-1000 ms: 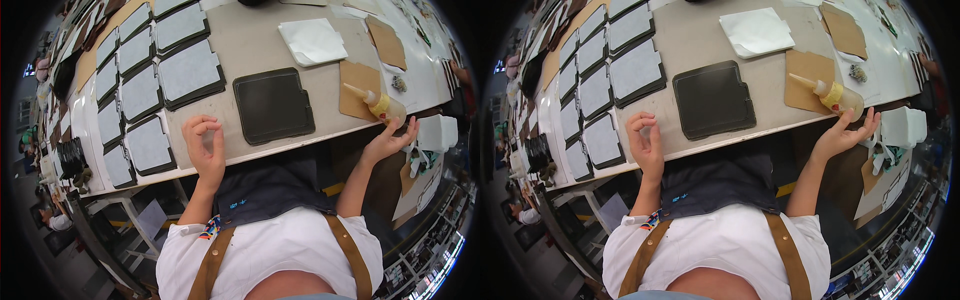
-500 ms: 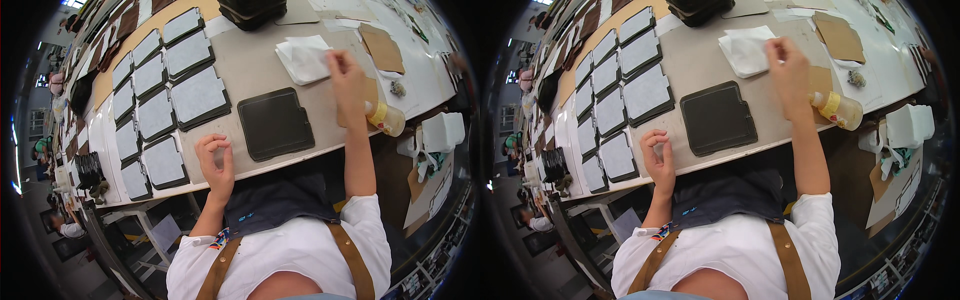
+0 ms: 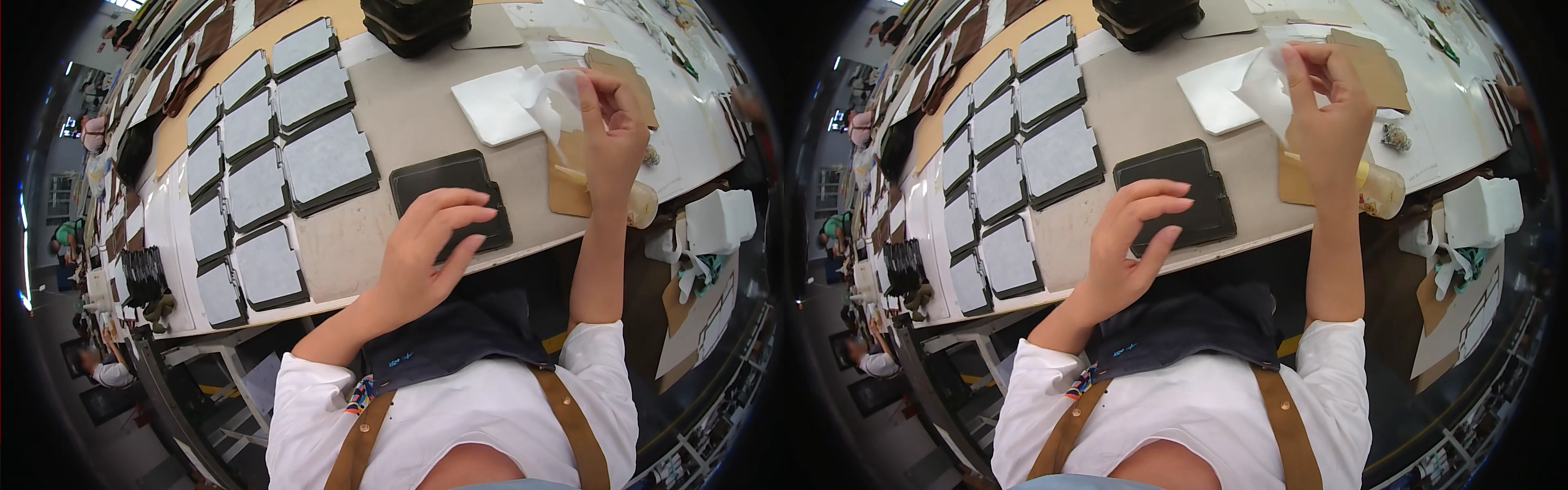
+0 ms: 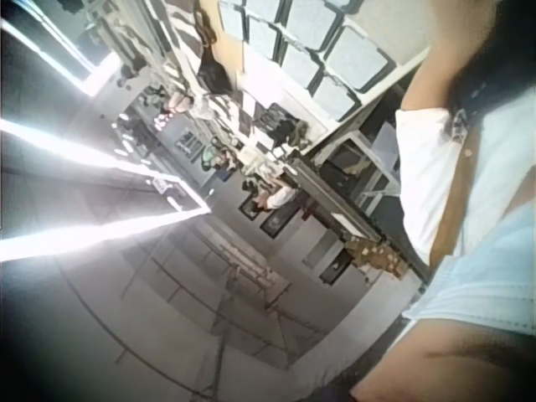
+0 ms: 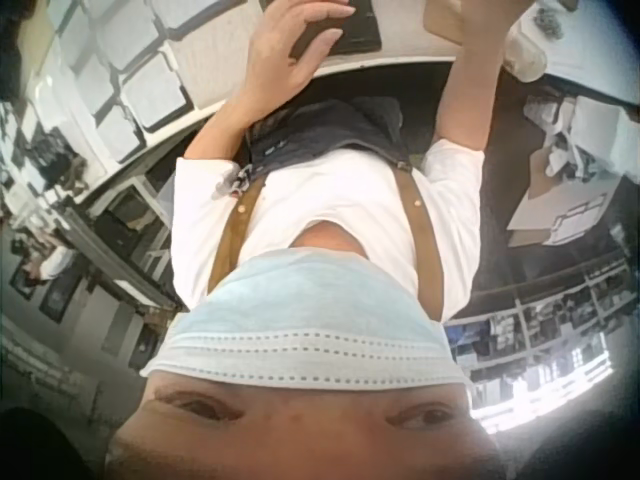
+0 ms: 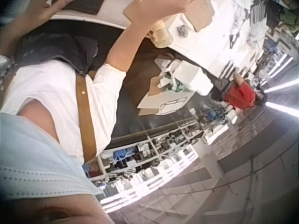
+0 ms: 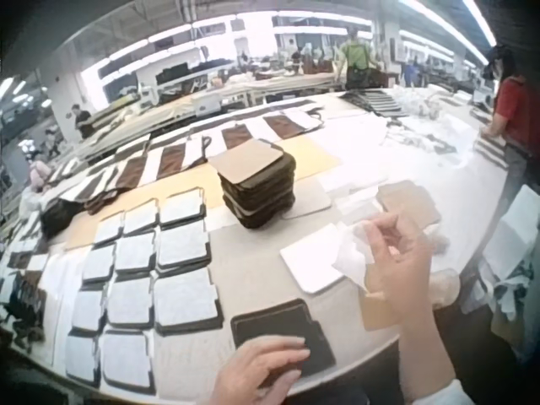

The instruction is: The person repeatedly applies glue from a squeeze bottle onto dark rectangular pads, then places a white square sheet on top and presses it down. They stack the finished units to the left and continue the cycle with new pads from a stack on the right.

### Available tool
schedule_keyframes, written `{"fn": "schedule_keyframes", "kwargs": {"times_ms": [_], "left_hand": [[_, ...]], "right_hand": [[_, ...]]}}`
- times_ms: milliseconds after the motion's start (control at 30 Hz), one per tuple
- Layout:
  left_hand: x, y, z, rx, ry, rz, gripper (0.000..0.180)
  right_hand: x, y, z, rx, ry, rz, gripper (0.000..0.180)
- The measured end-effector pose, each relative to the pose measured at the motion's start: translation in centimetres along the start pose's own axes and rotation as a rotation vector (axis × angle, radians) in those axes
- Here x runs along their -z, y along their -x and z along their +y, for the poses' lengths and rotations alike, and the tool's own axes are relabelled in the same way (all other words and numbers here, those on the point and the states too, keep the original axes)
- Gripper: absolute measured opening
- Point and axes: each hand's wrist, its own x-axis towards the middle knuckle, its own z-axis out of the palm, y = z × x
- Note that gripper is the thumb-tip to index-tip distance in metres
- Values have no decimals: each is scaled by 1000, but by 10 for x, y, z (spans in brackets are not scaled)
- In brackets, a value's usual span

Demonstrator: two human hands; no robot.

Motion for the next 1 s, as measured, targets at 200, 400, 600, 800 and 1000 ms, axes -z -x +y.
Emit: {"fn": "schedule_keyframes", "kwargs": {"times_ms": [200, 400, 600, 800, 1000], "left_hand": [[-31, -71, -1, -278, -319, -82, 42], [-48, -101, -77, -120, -808, -299, 39], [-31, -103, -77, -82, -634, -233, 45], [0, -61, -22, 393, 872, -187, 62], [33, -4, -6, 785, 842, 180, 44]], "right_hand": [[-10, -6, -13, -19, 75, -241, 15], [34, -36, 18, -87, 24, 156, 13], [66, -23, -23, 163, 16, 414, 8], [9, 40, -65, 544, 218, -286, 15], [-20, 91, -67, 642, 10, -532, 21]]}}
